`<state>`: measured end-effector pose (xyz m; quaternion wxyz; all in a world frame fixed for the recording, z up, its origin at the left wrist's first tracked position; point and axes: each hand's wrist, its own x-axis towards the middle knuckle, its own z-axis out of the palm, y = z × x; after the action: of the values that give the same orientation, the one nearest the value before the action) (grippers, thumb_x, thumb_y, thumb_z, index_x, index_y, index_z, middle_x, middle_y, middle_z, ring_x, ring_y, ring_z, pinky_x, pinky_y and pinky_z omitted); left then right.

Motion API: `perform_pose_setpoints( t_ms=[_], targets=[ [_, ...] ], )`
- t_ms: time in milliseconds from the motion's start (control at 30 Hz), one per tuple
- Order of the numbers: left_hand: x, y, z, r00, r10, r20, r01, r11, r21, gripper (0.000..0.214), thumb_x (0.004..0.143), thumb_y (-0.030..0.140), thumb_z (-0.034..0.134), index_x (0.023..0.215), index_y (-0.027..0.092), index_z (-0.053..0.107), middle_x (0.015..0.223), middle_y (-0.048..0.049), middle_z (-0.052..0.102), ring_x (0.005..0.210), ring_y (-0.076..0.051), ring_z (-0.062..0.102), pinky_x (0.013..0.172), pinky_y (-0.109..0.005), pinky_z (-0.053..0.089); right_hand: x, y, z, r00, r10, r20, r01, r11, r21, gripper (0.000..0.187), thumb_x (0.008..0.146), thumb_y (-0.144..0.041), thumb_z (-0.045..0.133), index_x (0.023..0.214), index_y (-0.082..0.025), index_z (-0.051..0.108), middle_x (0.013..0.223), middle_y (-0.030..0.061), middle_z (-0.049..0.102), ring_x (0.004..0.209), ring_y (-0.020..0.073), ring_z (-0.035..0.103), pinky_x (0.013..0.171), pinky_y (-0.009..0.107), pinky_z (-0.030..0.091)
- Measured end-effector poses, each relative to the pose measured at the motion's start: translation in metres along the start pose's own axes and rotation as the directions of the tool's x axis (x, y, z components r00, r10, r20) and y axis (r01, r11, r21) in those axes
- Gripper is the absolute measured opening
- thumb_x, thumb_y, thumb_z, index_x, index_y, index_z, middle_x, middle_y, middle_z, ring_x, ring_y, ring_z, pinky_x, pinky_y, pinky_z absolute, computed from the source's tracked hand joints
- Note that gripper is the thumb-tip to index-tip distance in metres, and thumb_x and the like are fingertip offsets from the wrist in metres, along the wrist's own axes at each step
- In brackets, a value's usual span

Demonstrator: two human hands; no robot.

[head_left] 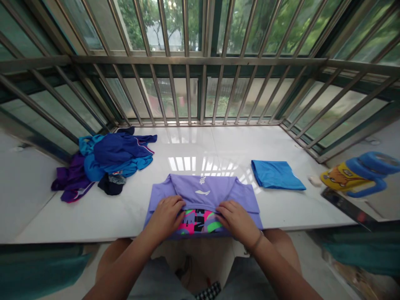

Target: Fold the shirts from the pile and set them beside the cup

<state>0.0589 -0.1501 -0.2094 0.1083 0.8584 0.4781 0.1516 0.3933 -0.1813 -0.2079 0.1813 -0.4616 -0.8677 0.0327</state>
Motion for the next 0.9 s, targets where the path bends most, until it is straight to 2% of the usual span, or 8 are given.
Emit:
perform_pose_setpoints(
  t_ms=[100, 200, 300, 433, 600, 700, 800, 900],
  targets=[
    [0.007, 0.002, -0.004, 0.999, -0.001, -0.038, 0.002, 0.999, 0.038, 0.026, 0.107, 0.033, 0.061, 0.126, 0.023, 0.076, 0.137, -0.0127, 0.076, 0.127, -0.031, 0.071, 0.111, -0.053, 0.057, 0.002, 0.002, -0.009, 0.999, 0.029, -0.036, -0.027, 0.997, 0.07, 0.017, 0.108, -0.032, 0.068, 0.117, -0.021, 0.077, 0.112, 0.0102, 0.08, 0.103, 0.0259, 0.073, 0.093, 0.042, 0.059],
    [0.031, -0.002, -0.006, 0.995, 0.023, -0.094, -0.013, 0.994, 0.109, 0.034, 0.11, 0.029, 0.051, 0.132, 0.02, 0.076, 0.142, -0.0164, 0.075, 0.133, -0.032, 0.07, 0.121, -0.056, 0.052, 0.019, 0.01, -0.022, 0.99, 0.099, -0.098, -0.092, 0.993, 0.072, 0.026, 0.114, -0.03, 0.054, 0.113, -0.021, 0.078, 0.112, 0.011, 0.08, 0.102, 0.0252, 0.073, 0.096, 0.043, 0.059],
    [0.061, -0.009, -0.003, 0.996, 0.027, -0.085, -0.012, 0.985, 0.171, 0.044, 0.109, 0.029, 0.05, 0.146, 0.015, 0.069, 0.159, -0.0209, 0.064, 0.149, -0.035, 0.06, 0.13, -0.061, 0.042, 0.046, 0.021, -0.024, 0.978, 0.169, -0.118, -0.171, 0.985, -0.007, 0.034, 0.114, -0.031, 0.05, 0.13, -0.019, 0.077, 0.131, 0.0153, 0.079, 0.123, 0.0288, 0.072, 0.113, 0.05, 0.054],
    [0.081, -0.026, 0.005, 0.996, -0.094, -0.013, 0.094, 0.973, 0.209, 0.058, 0.109, 0.04, 0.051, 0.16, 0.012, 0.057, 0.172, -0.0234, 0.049, 0.161, -0.038, 0.046, 0.133, -0.062, 0.036, 0.069, 0.036, -0.002, 0.949, 0.314, 0.038, -0.305, 0.939, -0.159, 0.057, 0.112, -0.041, 0.053, 0.16, -0.011, 0.057, 0.171, 0.0232, 0.049, 0.161, 0.0381, 0.044, 0.13, 0.062, 0.036],
    [0.068, -0.048, 0.011, 0.954, -0.296, 0.044, 0.274, 0.923, 0.271, 0.069, 0.109, 0.049, 0.049, 0.168, 0.013, 0.047, 0.176, -0.0248, 0.04, 0.165, -0.041, 0.039, 0.132, -0.066, 0.033, 0.056, 0.062, 0.023, 0.843, 0.526, 0.117, -0.486, 0.836, -0.256, 0.07, 0.112, -0.052, 0.048, 0.169, -0.012, 0.045, 0.177, 0.0256, 0.038, 0.166, 0.0401, 0.035, 0.131, 0.068, 0.029],
    [0.065, -0.055, 0.005, 0.955, -0.295, 0.011, 0.281, 0.92, 0.272, 0.063, 0.111, 0.047, 0.046, 0.165, 0.015, 0.051, 0.173, -0.0236, 0.047, 0.162, -0.041, 0.044, 0.13, -0.064, 0.035, 0.052, 0.075, 0.017, 0.831, 0.549, 0.083, -0.51, 0.814, -0.278, 0.063, 0.114, -0.047, 0.046, 0.166, -0.012, 0.049, 0.174, 0.026, 0.043, 0.163, 0.041, 0.04, 0.128, 0.069, 0.033],
    [0.078, -0.062, -0.006, 0.964, -0.266, -0.03, 0.265, 0.933, 0.242, 0.053, 0.112, 0.038, 0.043, 0.155, 0.014, 0.061, 0.152, -0.0243, 0.067, 0.143, -0.038, 0.062, 0.122, -0.057, 0.045, 0.063, 0.085, 0.0, 0.843, 0.532, 0.077, -0.494, 0.824, -0.278, 0.048, 0.114, -0.036, 0.046, 0.152, -0.012, 0.063, 0.159, 0.0265, 0.06, 0.145, 0.0379, 0.059, 0.117, 0.056, 0.048],
    [0.098, -0.075, -0.02, 0.964, -0.262, 0.052, 0.248, 0.951, 0.185, 0.039, 0.104, 0.035, 0.061, 0.136, 0.017, 0.073, 0.128, -0.02, 0.077, 0.122, -0.036, 0.071, 0.106, -0.048, 0.055, 0.08, 0.098, -0.018, 0.833, 0.528, 0.167, -0.488, 0.842, -0.231, 0.034, 0.11, -0.031, 0.055, 0.133, -0.013, 0.073, 0.133, 0.023, 0.074, 0.122, 0.0338, 0.071, 0.099, 0.044, 0.056]
  ],
)
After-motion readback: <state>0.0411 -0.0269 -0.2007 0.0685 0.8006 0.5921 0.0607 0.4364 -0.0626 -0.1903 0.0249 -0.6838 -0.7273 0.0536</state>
